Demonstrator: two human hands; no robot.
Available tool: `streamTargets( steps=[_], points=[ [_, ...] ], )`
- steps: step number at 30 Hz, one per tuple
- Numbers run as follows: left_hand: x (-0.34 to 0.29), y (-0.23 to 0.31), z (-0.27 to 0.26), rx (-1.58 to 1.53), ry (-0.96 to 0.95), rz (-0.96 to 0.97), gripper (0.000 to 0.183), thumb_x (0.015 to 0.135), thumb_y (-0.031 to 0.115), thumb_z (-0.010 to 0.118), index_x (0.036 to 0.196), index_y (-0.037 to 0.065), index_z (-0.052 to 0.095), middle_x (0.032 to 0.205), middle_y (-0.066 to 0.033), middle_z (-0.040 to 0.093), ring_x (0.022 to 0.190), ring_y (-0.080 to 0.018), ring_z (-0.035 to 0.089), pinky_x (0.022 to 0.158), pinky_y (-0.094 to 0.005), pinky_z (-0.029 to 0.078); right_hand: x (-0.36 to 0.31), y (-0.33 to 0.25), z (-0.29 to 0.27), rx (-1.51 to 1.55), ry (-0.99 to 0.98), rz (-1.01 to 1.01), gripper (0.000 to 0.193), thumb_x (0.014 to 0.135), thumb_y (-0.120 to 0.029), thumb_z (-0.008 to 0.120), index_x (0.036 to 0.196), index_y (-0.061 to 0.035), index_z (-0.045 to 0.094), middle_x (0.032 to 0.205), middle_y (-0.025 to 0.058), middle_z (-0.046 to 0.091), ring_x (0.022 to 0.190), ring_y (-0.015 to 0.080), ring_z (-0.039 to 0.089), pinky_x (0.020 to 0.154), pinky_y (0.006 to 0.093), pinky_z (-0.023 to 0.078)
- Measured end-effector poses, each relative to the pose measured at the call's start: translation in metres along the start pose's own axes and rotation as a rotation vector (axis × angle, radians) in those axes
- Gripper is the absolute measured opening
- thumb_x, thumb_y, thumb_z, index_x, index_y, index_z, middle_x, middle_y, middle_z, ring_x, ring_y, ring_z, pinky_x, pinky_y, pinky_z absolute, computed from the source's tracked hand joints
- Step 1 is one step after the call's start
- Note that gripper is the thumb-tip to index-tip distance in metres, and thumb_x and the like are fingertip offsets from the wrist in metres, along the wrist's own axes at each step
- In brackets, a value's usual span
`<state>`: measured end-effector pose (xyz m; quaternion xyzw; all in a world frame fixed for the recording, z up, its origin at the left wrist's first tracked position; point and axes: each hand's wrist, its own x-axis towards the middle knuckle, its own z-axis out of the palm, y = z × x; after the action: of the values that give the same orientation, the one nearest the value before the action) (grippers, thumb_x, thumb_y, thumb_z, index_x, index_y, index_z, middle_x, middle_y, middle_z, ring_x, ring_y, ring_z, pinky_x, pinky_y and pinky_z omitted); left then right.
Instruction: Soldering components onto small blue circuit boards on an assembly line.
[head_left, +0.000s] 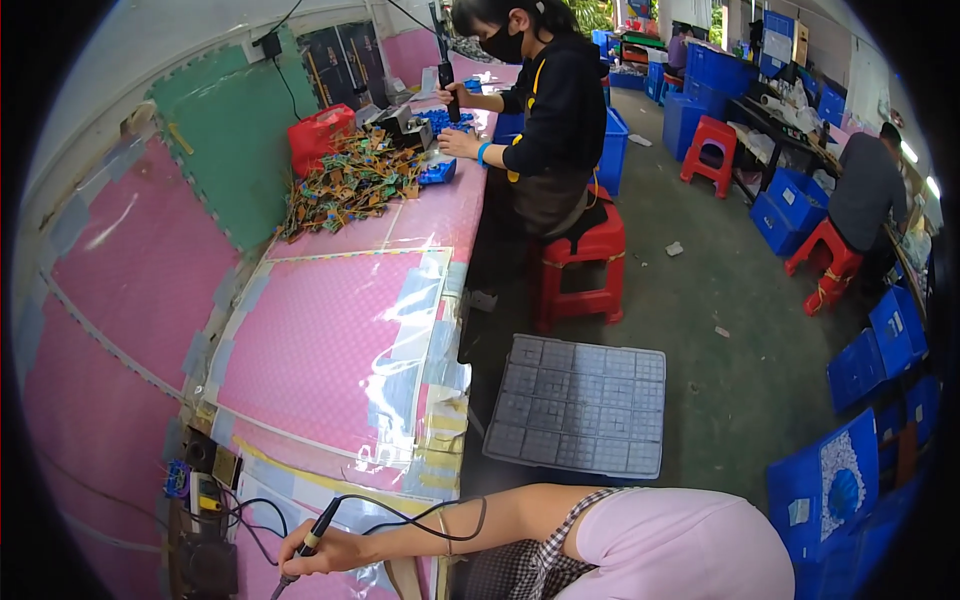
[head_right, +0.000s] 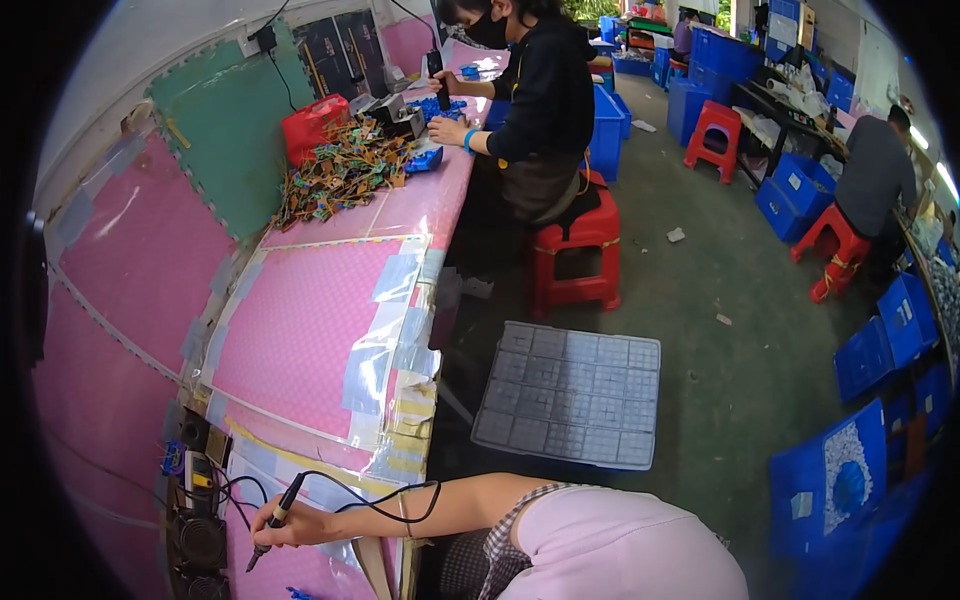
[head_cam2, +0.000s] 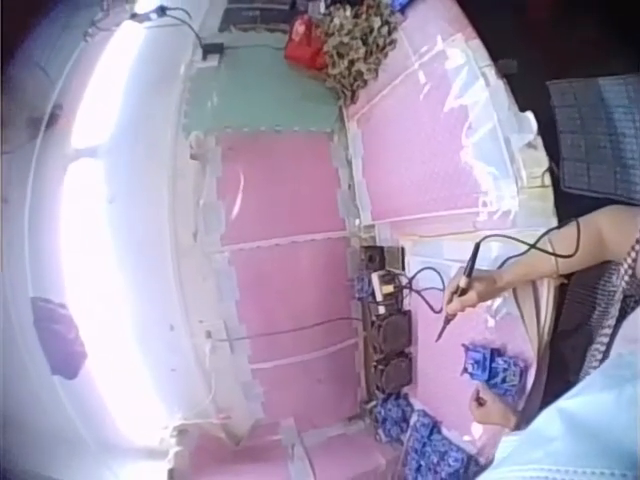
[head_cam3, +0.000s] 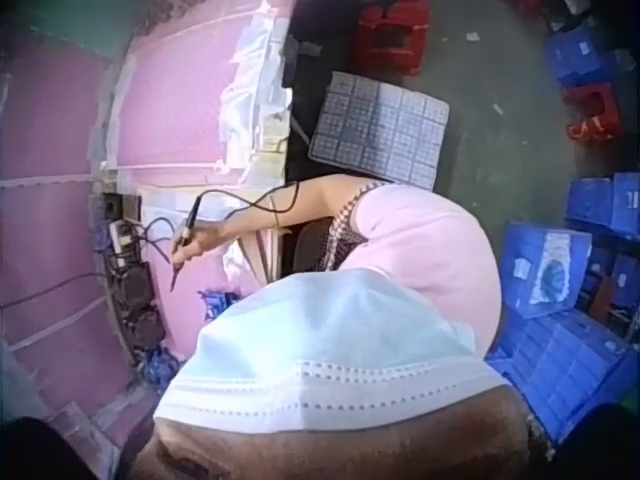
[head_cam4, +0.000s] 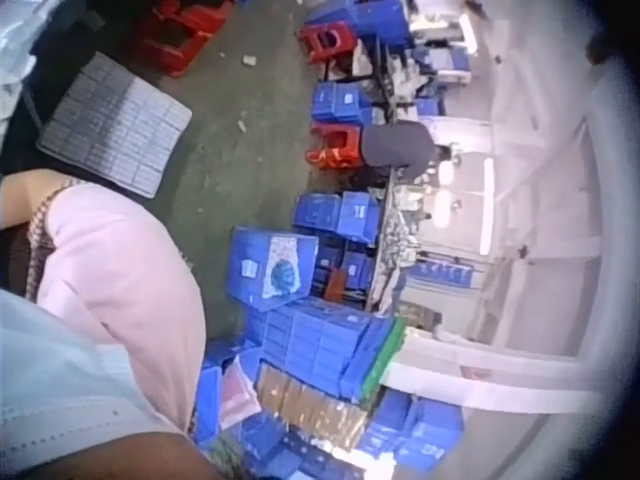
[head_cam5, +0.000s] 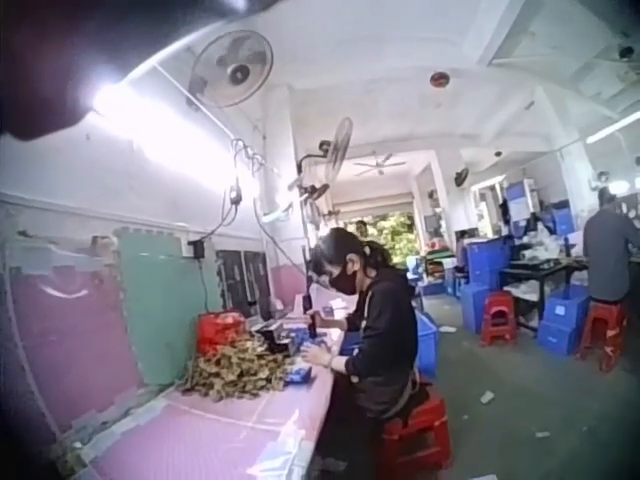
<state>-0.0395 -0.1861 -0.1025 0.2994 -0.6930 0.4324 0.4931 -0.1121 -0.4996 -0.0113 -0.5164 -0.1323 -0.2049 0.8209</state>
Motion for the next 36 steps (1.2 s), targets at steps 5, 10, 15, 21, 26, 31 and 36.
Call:
streamTargets(
  steps=[5,10,15,21,26,31,36],
  points=[
    [0.079,0.049,0.049,0.587,-0.188,-0.714,0.026,0.081,0.018,0.071,0.079,-0.008,0.065,0.071,-0.0181,0.062,0.064,-0.0269,0.055,0.063,-0.038,0.046,0.0,-0.001,-0.004,-0.002,0.026,0.0,0.019,0.083,-0.017,0.063,0.086,0.0011,0.068,0.071,0.0036,0.065,0.058,0.0082,0.055,0.048,0.0223,0.042],
    [0.102,0.065,0.06,1.266,-0.358,-1.385,0.025,0.083,0.017,0.067,0.074,-0.005,0.062,0.069,-0.0175,0.059,0.061,-0.0279,0.052,0.06,-0.0392,0.044,0.0,-0.003,-0.003,-0.001,0.004,0.01,0.018,0.083,-0.016,0.063,0.086,0.0016,0.068,0.072,0.0041,0.065,0.057,0.0083,0.054,0.048,0.0225,0.041],
    [0.115,0.057,0.078,1.18,-0.228,-1.415,0.024,0.083,0.018,0.067,0.076,-0.004,0.063,0.07,-0.0157,0.061,0.063,-0.0272,0.054,0.062,-0.0385,0.045,0.001,0.001,-0.005,0.0,-0.055,0.044,0.018,0.084,-0.016,0.063,0.086,0.0013,0.068,0.072,0.0039,0.065,0.058,0.0078,0.054,0.048,0.0228,0.04],
    [0.124,0.052,0.09,1.12,-0.229,-1.483,0.023,0.082,0.017,0.071,0.089,-0.004,0.068,0.075,-0.0137,0.065,0.066,-0.0233,0.057,0.064,-0.0344,0.047,-0.002,0.006,-0.008,-0.06,-0.127,0.0,0.016,0.082,-0.014,0.066,0.086,0.0013,0.068,0.076,0.0062,0.066,0.066,0.0118,0.058,0.057,0.0262,0.044],
    [0.06,0.016,0.045,0.128,-0.083,-0.132,0.022,0.08,0.012,0.073,0.093,-0.005,0.068,0.079,-0.0112,0.065,0.065,-0.0201,0.057,0.061,-0.032,0.047,-0.008,-0.004,0.001,-0.214,-0.151,-0.287,0.015,0.08,-0.012,0.069,0.089,0.0002,0.068,0.08,0.0087,0.067,0.071,0.0185,0.06,0.066,0.0302,0.046],
    [0.136,0.059,0.085,0.991,-0.201,-1.457,0.034,0.094,0.033,0.056,0.096,0.0,0.064,0.066,-0.0042,0.049,0.049,-0.0156,0.043,0.043,-0.0264,0.035,-0.007,0.017,0.017,-0.206,-0.19,-0.295,0.014,0.082,-0.013,0.069,0.09,-0.0023,0.07,0.087,0.0104,0.07,0.082,0.0207,0.065,0.073,0.0327,0.05],
    [0.138,0.023,0.11,0.892,-0.147,-1.579,0.014,0.082,0.011,0.07,0.089,-0.001,0.069,0.075,-0.0043,0.064,0.066,-0.0099,0.052,0.062,-0.0253,0.043,-0.015,-0.02,-0.013,-0.367,-0.168,-0.074,0.014,0.082,-0.008,0.064,0.092,-0.0008,0.071,0.087,0.0094,0.07,0.075,0.0148,0.064,0.066,0.0277,0.051]
  ],
)
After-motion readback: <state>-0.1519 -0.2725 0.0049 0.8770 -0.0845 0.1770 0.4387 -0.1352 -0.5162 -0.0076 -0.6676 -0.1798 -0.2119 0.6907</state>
